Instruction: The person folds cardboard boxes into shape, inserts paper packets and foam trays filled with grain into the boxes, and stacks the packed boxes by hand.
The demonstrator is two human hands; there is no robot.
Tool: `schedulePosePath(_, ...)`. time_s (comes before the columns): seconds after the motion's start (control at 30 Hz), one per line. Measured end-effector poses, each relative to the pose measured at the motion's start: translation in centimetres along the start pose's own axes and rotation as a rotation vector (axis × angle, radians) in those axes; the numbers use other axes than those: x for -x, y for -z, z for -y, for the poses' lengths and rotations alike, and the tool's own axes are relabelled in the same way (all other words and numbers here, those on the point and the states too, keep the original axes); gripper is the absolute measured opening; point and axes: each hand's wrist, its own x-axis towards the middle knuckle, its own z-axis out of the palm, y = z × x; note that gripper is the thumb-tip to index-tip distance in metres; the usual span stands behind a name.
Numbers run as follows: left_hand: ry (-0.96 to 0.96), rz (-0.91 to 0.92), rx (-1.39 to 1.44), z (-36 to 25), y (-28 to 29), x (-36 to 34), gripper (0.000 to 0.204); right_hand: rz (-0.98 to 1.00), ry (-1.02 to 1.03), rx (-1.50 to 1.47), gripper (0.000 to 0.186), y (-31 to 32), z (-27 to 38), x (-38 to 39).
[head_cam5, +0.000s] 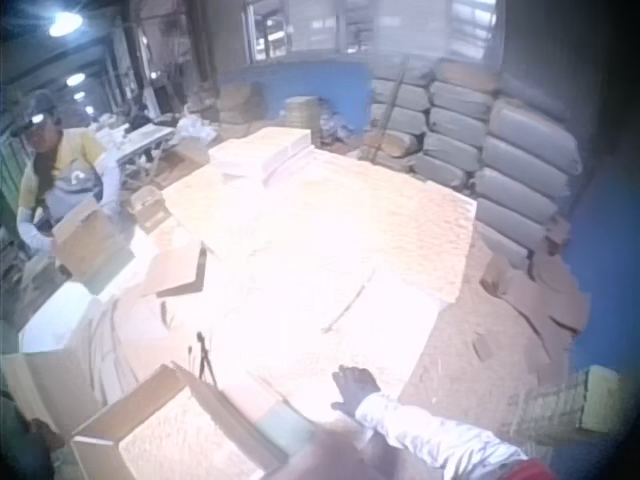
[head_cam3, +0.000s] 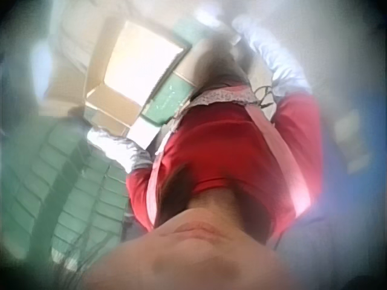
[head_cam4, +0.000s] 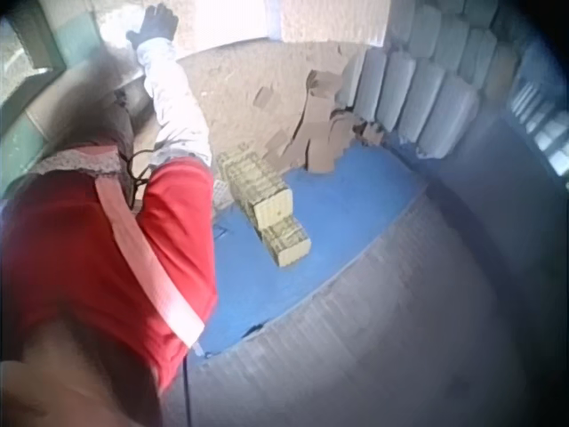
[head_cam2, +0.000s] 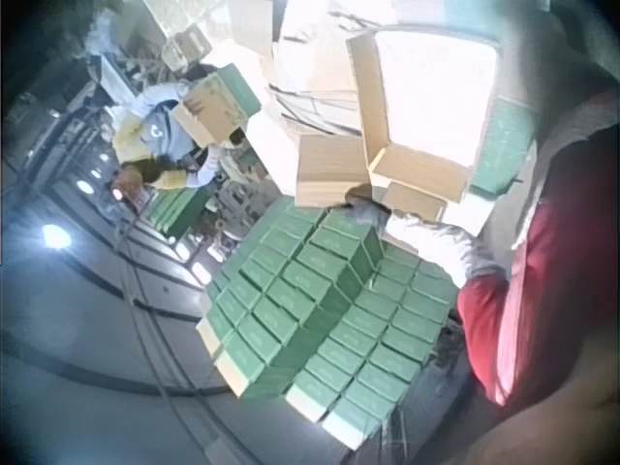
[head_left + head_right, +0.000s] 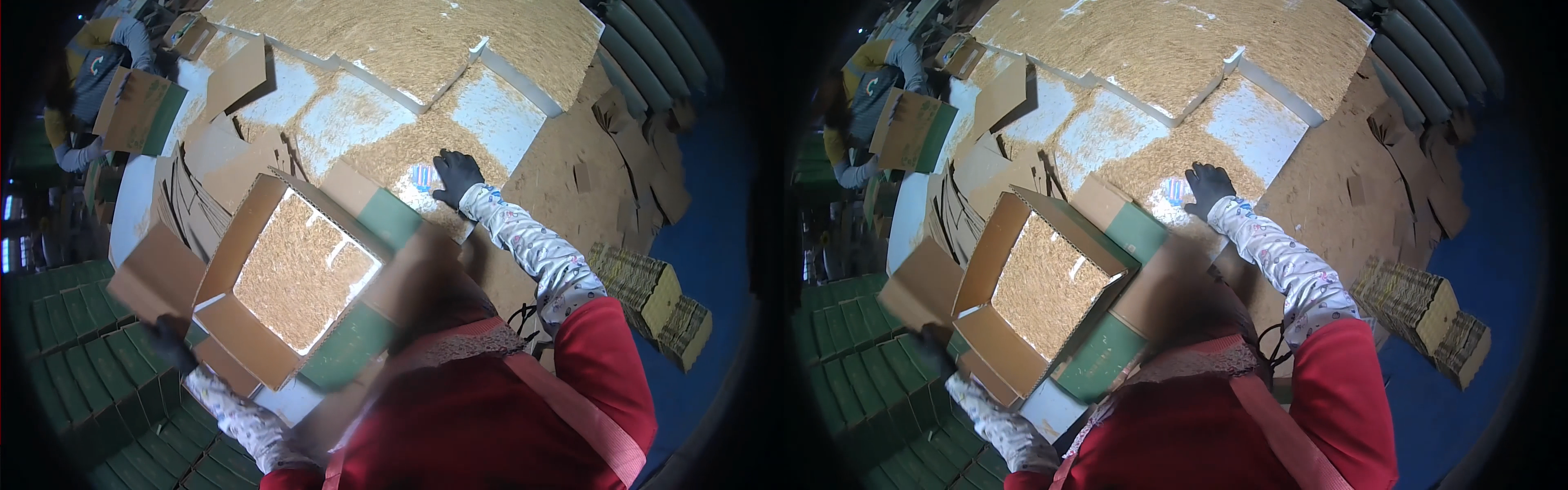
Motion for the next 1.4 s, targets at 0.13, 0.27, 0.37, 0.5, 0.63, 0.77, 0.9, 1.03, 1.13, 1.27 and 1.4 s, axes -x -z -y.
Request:
schedulePosePath(0.13, -0.226, -0.428, -0.114, -16.3, 7.5, 13.0, 0.057, 0.466, -0.026, -0.036, 0.025, -1.6, 1.2, -1.3)
schedulePosePath(0.27, -0.179, -0.044, 0.084, -20.0, 4.7, 20.0, 0.042, 0.538, -0.074, -0.376, 0.018, -3.4, -1.1, -1.3)
schedulePosePath(0.37, -0.006, 0.254, 0.322, -18.1, 1.2, 23.8, 0.044, 0.572, -0.018, -0.547, 0.032, -4.5, -3.5, -2.4)
schedulePosePath(0.5, 0.264, 0.371, 0.511, -18.3, -1.3, 25.1, 0.046, 0.550, -0.010, -0.569, 0.040, -3.4, -2.9, -3.0)
schedulePosePath(0.63, 0.187, 0.403, 0.317, -17.4, -2.1, 24.5, 0.050, 0.559, -0.015, -0.476, 0.050, -2.7, -1.9, -3.0)
schedulePosePath(0.77, 0.136, 0.361, -0.063, -18.4, -3.4, 23.0, 0.047, 0.598, 0.011, -0.625, 0.052, -3.8, -3.6, -3.3)
schedulePosePath(0.9, 0.156, 0.387, -0.019, -16.6, -3.8, 21.7, 0.049, 0.598, 0.046, -0.701, 0.052, -4.3, -4.4, -3.7)
schedulePosePath(1.03, -0.149, 0.517, -0.316, -12.1, -3.1, 20.7, 0.061, 0.609, 0.048, -0.676, 0.051, -4.1, -4.0, -3.9)
schedulePosePath(1.13, -0.241, 0.479, -0.526, -15.5, -5.5, 22.1, 0.075, 0.611, -0.022, -0.661, 0.049, -4.2, -3.6, -3.8)
schedulePosePath(1.27, -0.671, 0.388, -0.948, -16.7, -6.5, 21.6, 0.083, 0.665, -0.118, -0.613, 0.046, -3.8, -3.2, -3.9)
schedulePosePath(1.4, -0.631, 0.674, -1.056, -15.5, -6.7, 21.4, 0.073, 0.640, -0.088, -0.401, 0.040, -2.4, -1.3, -3.7)
